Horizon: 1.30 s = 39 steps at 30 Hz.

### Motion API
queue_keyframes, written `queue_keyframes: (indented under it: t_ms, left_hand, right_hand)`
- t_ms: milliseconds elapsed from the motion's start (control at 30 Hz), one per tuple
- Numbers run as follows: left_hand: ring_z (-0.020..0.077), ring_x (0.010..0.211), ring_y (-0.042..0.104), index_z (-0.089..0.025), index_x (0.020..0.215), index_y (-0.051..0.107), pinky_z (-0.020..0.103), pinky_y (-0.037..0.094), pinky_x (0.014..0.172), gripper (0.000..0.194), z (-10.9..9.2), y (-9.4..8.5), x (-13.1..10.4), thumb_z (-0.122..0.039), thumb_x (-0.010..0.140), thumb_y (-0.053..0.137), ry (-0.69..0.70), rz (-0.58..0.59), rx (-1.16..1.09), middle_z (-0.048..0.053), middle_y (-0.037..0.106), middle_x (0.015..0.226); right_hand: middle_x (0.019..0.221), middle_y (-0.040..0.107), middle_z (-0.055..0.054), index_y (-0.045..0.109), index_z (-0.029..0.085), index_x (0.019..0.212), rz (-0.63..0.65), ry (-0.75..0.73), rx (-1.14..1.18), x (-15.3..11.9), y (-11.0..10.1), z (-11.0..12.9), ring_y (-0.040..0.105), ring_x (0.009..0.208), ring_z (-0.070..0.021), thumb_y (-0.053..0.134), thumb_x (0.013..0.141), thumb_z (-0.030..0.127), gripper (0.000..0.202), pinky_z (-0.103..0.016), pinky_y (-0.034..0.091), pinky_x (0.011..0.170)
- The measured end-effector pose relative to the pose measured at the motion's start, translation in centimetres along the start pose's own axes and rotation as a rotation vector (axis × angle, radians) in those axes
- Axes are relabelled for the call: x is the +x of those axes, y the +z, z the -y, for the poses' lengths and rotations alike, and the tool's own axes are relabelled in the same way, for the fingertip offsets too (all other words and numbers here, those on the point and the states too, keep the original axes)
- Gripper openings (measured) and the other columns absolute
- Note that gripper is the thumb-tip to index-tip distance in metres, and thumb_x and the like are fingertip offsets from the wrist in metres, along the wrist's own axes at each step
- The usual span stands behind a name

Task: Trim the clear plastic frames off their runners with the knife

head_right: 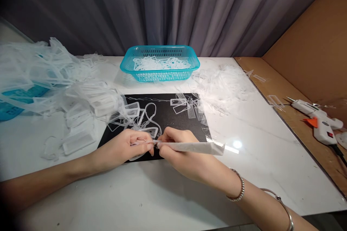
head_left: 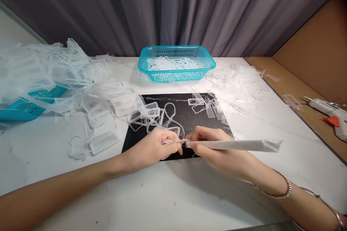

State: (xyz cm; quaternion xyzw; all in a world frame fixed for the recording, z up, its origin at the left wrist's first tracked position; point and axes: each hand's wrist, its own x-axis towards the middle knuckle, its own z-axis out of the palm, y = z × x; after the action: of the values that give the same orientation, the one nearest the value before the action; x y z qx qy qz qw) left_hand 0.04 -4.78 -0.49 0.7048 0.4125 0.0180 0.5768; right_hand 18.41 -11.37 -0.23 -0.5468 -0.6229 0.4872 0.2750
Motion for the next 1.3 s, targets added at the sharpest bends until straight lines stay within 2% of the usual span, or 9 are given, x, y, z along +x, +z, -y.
queue_keyframes:
  t_ms: [133,333,600,733,933,1000,1100,1200,1300]
  left_hand:
    - [0.0070,0.046,0.021,-0.015,0.068,0.056,0.023,0.014,0.043,0.018,-0.1,0.0,0.0,-0.025,0.080,0.047,-0.012,-0.013,-0.004,-0.008,0.024,0.049]
    - [0.0071,0.046,0.022,-0.015,0.067,0.056,0.023,0.015,0.043,0.019,-0.1,0.0,-0.2,-0.025,0.080,0.047,-0.018,-0.018,0.015,-0.008,0.024,0.049]
    - [0.0074,0.048,0.022,-0.015,0.066,0.055,0.023,0.015,0.044,0.019,0.2,-0.1,0.0,-0.024,0.080,0.047,0.012,-0.014,0.032,-0.008,0.025,0.051]
    - [0.0073,0.048,0.022,-0.015,0.066,0.055,0.023,0.015,0.044,0.018,0.0,-0.1,0.0,-0.023,0.079,0.047,0.004,-0.020,0.037,-0.008,0.025,0.050]
    - [0.0074,0.048,0.023,-0.014,0.066,0.055,0.023,0.016,0.045,0.018,0.0,-0.2,0.0,-0.024,0.080,0.048,0.005,-0.024,0.037,-0.007,0.027,0.051]
    - [0.0075,0.048,0.023,-0.014,0.066,0.056,0.023,0.016,0.045,0.019,0.0,-0.3,0.0,-0.024,0.080,0.048,0.011,-0.012,0.028,-0.008,0.026,0.051]
    - [0.0076,0.047,0.022,-0.015,0.069,0.059,0.023,0.015,0.045,0.021,-0.1,-0.5,0.1,-0.027,0.082,0.048,0.013,0.036,0.025,-0.008,0.025,0.050]
    - [0.0079,0.050,0.029,-0.016,0.074,0.063,0.022,0.019,0.046,0.026,-0.1,-0.7,0.0,-0.033,0.084,0.047,0.018,0.073,0.066,-0.006,0.033,0.054]
    - [0.0088,0.053,0.032,-0.017,0.079,0.066,0.022,0.022,0.049,0.031,0.1,-0.8,0.0,-0.041,0.085,0.046,0.014,0.090,0.113,-0.005,0.038,0.059]
  right_hand:
    - [0.080,0.062,-0.001,0.042,0.020,0.067,-0.013,-0.006,-0.032,0.0,0.2,0.0,0.049,0.064,-0.0131,0.045,0.082,0.016,0.015,-0.025,0.035,0.054]
    - [0.076,0.060,0.000,0.043,0.020,0.067,-0.025,-0.024,-0.066,0.0,0.8,0.1,0.043,0.058,-0.0108,0.045,0.081,0.016,0.015,-0.023,0.030,0.049]
    - [0.070,0.054,0.001,0.045,0.019,0.068,-0.061,-0.086,-0.142,0.1,1.2,-0.2,0.041,0.058,-0.0110,0.042,0.081,0.017,0.014,-0.024,0.028,0.050]
    - [0.064,0.050,0.002,0.051,0.019,0.076,-0.076,-0.094,-0.187,0.3,1.4,-0.2,0.043,0.059,-0.0128,0.043,0.081,0.020,0.010,-0.025,0.029,0.051]
    - [0.073,0.052,-0.002,0.051,0.018,0.079,-0.069,-0.161,-0.312,0.2,1.6,0.3,0.044,0.065,-0.0148,0.038,0.084,0.015,0.014,-0.026,0.032,0.055]
    - [0.072,0.052,-0.002,0.049,0.019,0.077,-0.056,-0.135,-0.278,0.1,1.3,0.5,0.044,0.064,-0.0146,0.039,0.084,0.016,0.013,-0.026,0.032,0.055]
    - [0.071,0.054,-0.001,0.046,0.020,0.071,-0.001,-0.038,-0.075,0.1,0.4,0.5,0.046,0.063,-0.0140,0.043,0.085,0.021,0.014,-0.025,0.033,0.054]
    - [0.069,0.055,-0.001,0.043,0.020,0.067,0.037,0.059,0.091,0.1,-0.7,0.2,0.050,0.065,-0.0150,0.046,0.085,0.024,0.018,-0.025,0.035,0.054]
    - [0.063,0.053,0.000,0.046,0.021,0.066,0.037,0.122,0.112,0.1,-1.3,0.0,0.049,0.064,-0.0158,0.049,0.083,0.026,0.018,-0.026,0.035,0.054]
